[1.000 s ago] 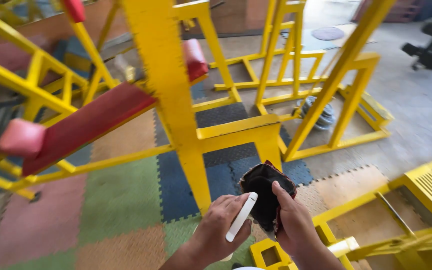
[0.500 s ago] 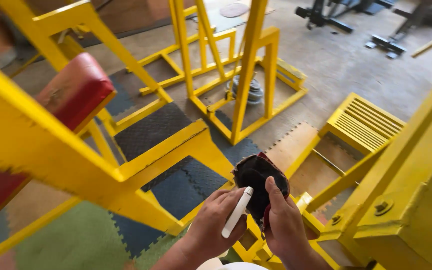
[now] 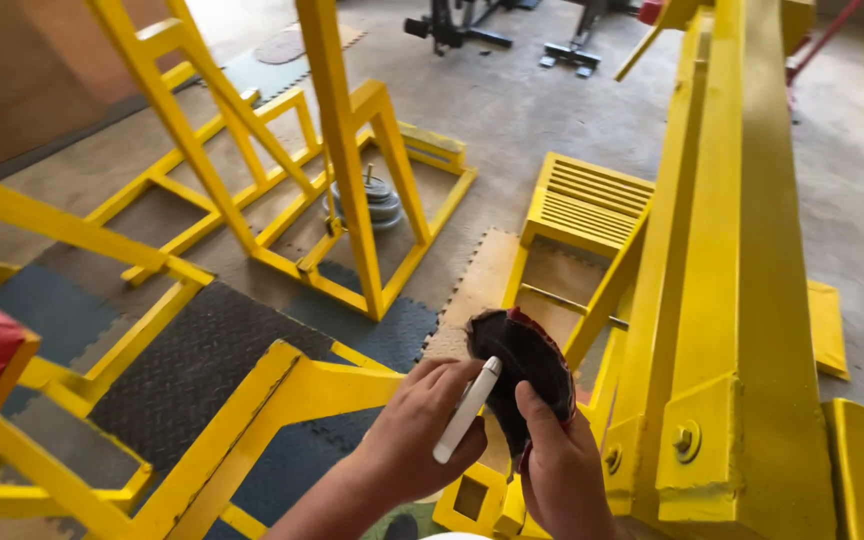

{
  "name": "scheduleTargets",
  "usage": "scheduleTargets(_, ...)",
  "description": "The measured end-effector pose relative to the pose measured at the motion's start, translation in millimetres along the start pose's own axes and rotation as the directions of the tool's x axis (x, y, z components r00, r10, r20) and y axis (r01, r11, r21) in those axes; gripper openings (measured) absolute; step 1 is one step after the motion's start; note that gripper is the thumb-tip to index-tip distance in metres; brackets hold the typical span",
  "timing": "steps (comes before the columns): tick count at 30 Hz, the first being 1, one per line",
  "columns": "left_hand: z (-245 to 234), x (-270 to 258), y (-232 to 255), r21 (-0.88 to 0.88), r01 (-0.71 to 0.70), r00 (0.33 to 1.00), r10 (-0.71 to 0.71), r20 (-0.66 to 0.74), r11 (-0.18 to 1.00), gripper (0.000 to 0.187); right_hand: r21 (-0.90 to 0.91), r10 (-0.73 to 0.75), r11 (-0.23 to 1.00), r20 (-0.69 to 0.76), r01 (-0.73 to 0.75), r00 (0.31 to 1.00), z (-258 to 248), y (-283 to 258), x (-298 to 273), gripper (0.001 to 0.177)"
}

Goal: Cleaning a yellow metal gym machine using a spray bottle and a cloth.

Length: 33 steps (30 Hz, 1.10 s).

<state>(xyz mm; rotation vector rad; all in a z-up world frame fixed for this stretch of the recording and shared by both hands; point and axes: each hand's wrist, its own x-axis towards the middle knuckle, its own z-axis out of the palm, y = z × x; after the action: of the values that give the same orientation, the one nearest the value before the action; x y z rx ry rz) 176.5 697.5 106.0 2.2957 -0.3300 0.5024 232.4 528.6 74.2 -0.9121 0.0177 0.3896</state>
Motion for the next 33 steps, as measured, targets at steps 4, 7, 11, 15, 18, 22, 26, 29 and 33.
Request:
scheduleTargets(4, -3, 16, -11, -0.003, -0.081, 0.996, 0.081, 0.031, 0.997, 0.058, -0.076, -0.153, 0.986, -0.009, 0.152, 0.988, 11, -8, 2, 0.046)
scheduleTargets(7, -11, 29, -10, -0.013, -0.121, 0.992, 0.121, 0.046, 0.993, 0.06, -0.083, -0.217, 0.973, -0.035, 0.214, 0.975, 21, -18, 0, 0.051)
scheduleTargets(11, -22, 42, 1, -0.04, -0.204, 0.975, 0.206, 0.077, 0.978, 0.058, -0.085, -0.291, 0.954, -0.028, 0.287, 0.956, 41, -40, -17, 0.056)
scheduleTargets(15, -36, 48, 33, -0.09, -0.285, 0.953, 0.292, 0.078, 0.954, 0.057, -0.421, -0.457, 0.778, 0.13, 0.467, 0.88, 26, -47, -37, 0.059)
scheduleTargets(18, -45, 68, 51, -0.104, -0.386, 0.914, 0.396, 0.092, 0.916, 0.058, -0.618, -0.574, 0.469, 0.329, 0.631, 0.75, 22, -70, -50, 0.053)
scheduleTargets(22, -39, 82, 71, -0.152, -0.496, 0.843, 0.516, 0.151, 0.855, 0.058, -0.596, -0.523, 0.442, 0.435, 0.67, 0.733, -44, -78, -62, 0.045)
scheduleTargets(26, -44, 109, 81, -0.212, -0.543, 0.785, 0.581, 0.215, 0.812, 0.058, -0.518, -0.435, 0.579, 0.458, 0.63, 0.775, -40, -146, -66, 0.048)
scheduleTargets(29, -44, 146, 92, -0.22, -0.606, 0.723, 0.644, 0.248, 0.765, 0.058, -0.352, -0.349, 0.878, -0.006, 0.325, 0.937, -57, -175, -52, 0.05)
scheduleTargets(33, -38, 193, 91, -0.353, -0.599, 0.66, 0.693, 0.291, 0.719, 0.062, -0.314, -0.387, 0.885, -0.084, 0.344, 0.918, -97, -121, -77, 0.05)
